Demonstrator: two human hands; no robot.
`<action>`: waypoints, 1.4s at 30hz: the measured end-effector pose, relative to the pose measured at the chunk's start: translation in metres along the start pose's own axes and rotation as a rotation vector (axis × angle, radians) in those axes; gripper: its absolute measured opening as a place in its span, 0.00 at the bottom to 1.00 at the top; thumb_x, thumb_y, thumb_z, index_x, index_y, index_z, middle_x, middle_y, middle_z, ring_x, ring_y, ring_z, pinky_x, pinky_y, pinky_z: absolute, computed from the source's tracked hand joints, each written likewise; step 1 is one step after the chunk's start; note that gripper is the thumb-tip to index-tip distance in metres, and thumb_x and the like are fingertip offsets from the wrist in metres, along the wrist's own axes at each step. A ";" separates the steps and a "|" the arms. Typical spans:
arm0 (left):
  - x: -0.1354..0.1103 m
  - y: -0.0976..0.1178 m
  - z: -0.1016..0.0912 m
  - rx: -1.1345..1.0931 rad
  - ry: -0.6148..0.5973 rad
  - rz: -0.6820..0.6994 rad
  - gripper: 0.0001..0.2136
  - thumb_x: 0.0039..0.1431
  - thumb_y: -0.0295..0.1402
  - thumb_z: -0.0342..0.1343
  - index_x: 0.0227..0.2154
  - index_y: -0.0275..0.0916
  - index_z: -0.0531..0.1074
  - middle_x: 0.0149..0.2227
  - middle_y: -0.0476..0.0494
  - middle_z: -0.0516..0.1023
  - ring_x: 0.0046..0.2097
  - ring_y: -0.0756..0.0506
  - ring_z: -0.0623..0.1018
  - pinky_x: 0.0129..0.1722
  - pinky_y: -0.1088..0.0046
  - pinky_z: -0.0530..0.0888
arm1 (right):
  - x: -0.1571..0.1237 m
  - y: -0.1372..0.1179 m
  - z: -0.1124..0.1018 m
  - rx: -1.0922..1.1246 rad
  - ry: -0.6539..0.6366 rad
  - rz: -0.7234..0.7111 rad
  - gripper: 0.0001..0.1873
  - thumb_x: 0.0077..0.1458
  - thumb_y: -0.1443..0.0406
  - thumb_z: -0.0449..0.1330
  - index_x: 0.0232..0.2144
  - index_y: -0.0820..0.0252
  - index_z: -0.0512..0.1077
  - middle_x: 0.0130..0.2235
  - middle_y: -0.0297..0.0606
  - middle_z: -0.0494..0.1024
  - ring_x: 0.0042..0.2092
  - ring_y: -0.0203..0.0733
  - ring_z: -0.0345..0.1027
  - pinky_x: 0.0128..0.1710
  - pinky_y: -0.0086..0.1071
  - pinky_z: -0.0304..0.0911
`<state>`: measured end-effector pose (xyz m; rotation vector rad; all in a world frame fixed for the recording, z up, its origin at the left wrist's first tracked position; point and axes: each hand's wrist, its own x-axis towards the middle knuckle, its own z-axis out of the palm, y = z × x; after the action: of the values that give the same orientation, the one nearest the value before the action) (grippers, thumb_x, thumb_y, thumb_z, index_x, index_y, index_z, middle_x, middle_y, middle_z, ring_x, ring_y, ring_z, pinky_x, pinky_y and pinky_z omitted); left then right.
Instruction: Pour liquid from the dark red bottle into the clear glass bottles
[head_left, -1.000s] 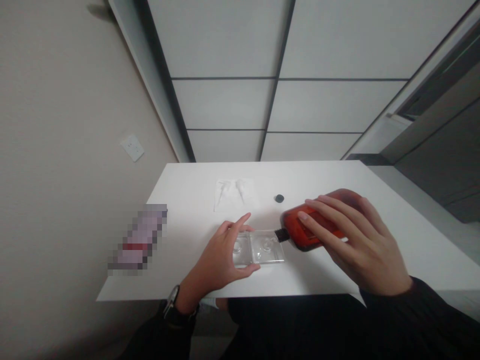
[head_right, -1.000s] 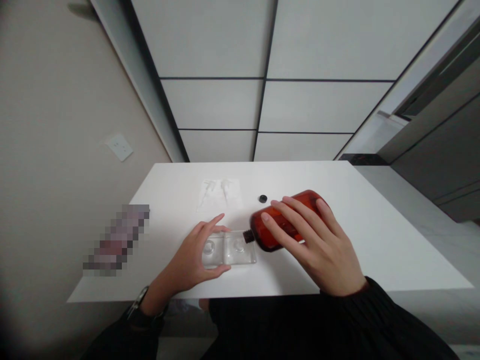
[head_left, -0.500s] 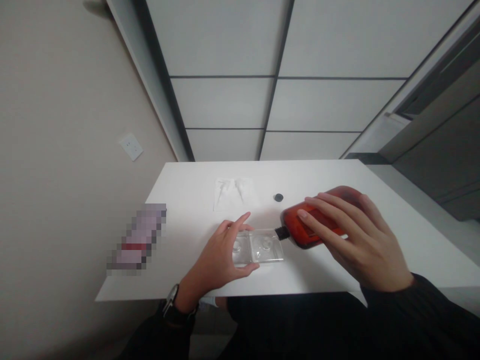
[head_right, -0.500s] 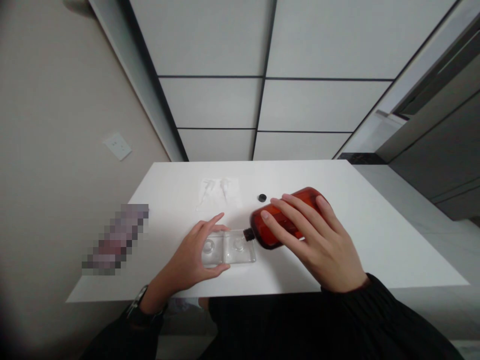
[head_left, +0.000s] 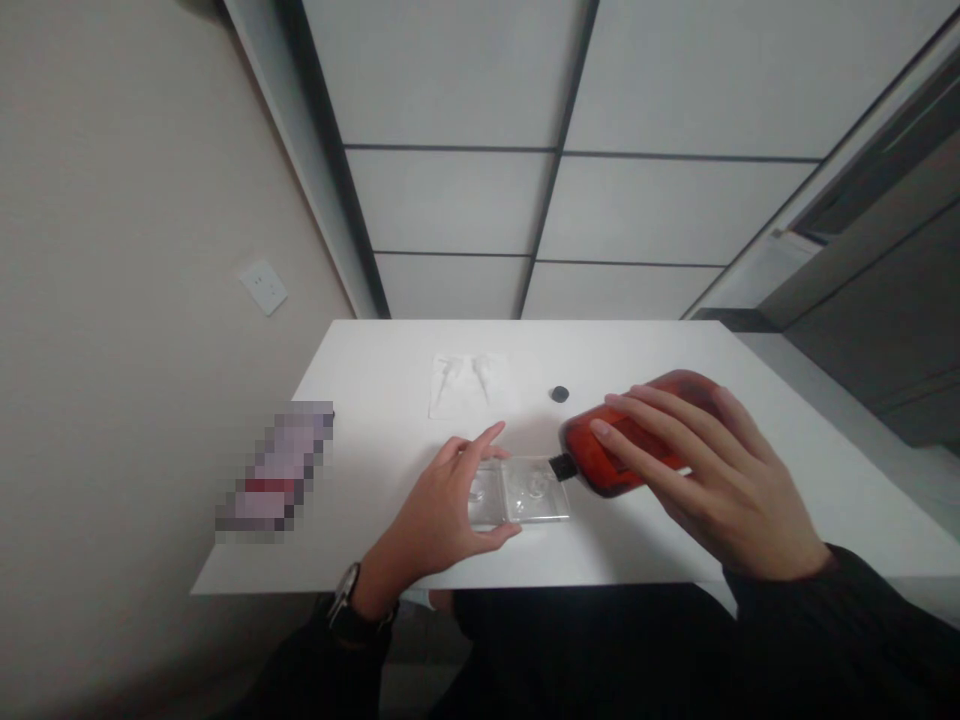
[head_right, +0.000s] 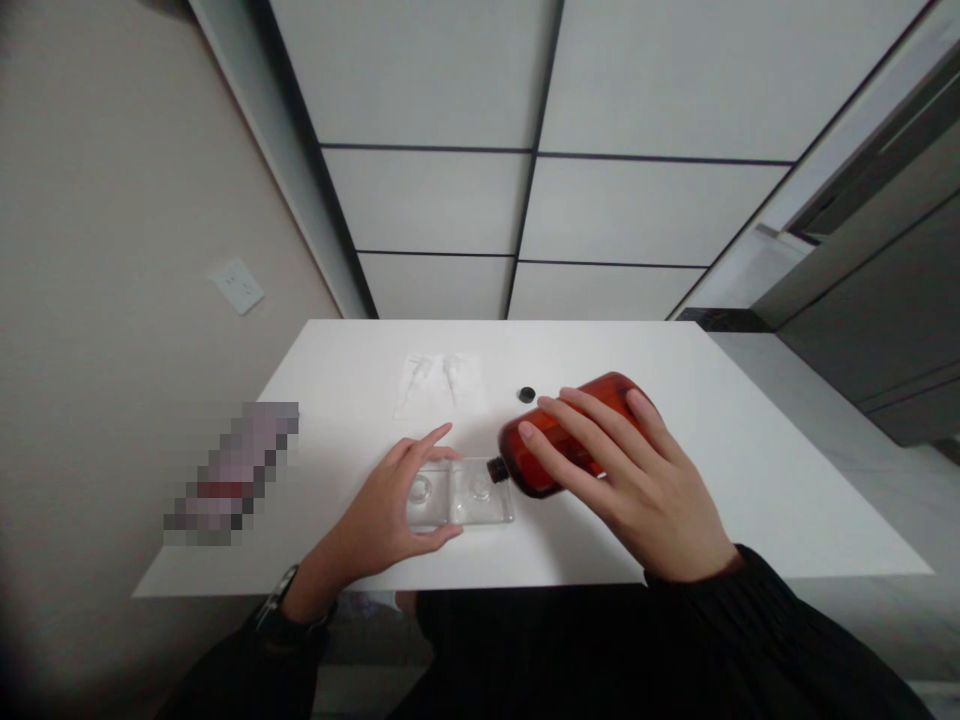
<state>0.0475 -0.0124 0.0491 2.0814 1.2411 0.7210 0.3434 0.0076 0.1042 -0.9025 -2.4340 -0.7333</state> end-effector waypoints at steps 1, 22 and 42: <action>0.000 0.000 0.000 0.003 0.001 0.001 0.50 0.51 0.30 0.72 0.72 0.47 0.50 0.60 0.39 0.77 0.58 0.35 0.72 0.63 0.47 0.69 | 0.000 0.000 0.000 0.005 -0.002 -0.003 0.32 0.64 0.80 0.58 0.65 0.53 0.68 0.62 0.46 0.79 0.64 0.55 0.72 0.67 0.57 0.62; -0.001 0.002 -0.001 0.022 0.013 0.021 0.49 0.52 0.28 0.71 0.72 0.46 0.49 0.59 0.40 0.77 0.58 0.35 0.72 0.63 0.49 0.70 | 0.001 0.000 -0.004 -0.008 -0.027 -0.018 0.38 0.65 0.80 0.57 0.71 0.49 0.60 0.64 0.44 0.77 0.65 0.54 0.71 0.69 0.55 0.59; -0.002 -0.003 0.001 0.021 0.009 0.014 0.50 0.52 0.30 0.72 0.72 0.46 0.50 0.60 0.41 0.77 0.57 0.36 0.72 0.61 0.52 0.70 | 0.012 0.007 -0.011 -0.062 -0.055 -0.131 0.30 0.67 0.78 0.53 0.66 0.54 0.66 0.63 0.45 0.78 0.63 0.54 0.71 0.69 0.55 0.56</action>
<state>0.0456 -0.0131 0.0459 2.1080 1.2454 0.7278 0.3422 0.0106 0.1209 -0.8025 -2.5510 -0.8451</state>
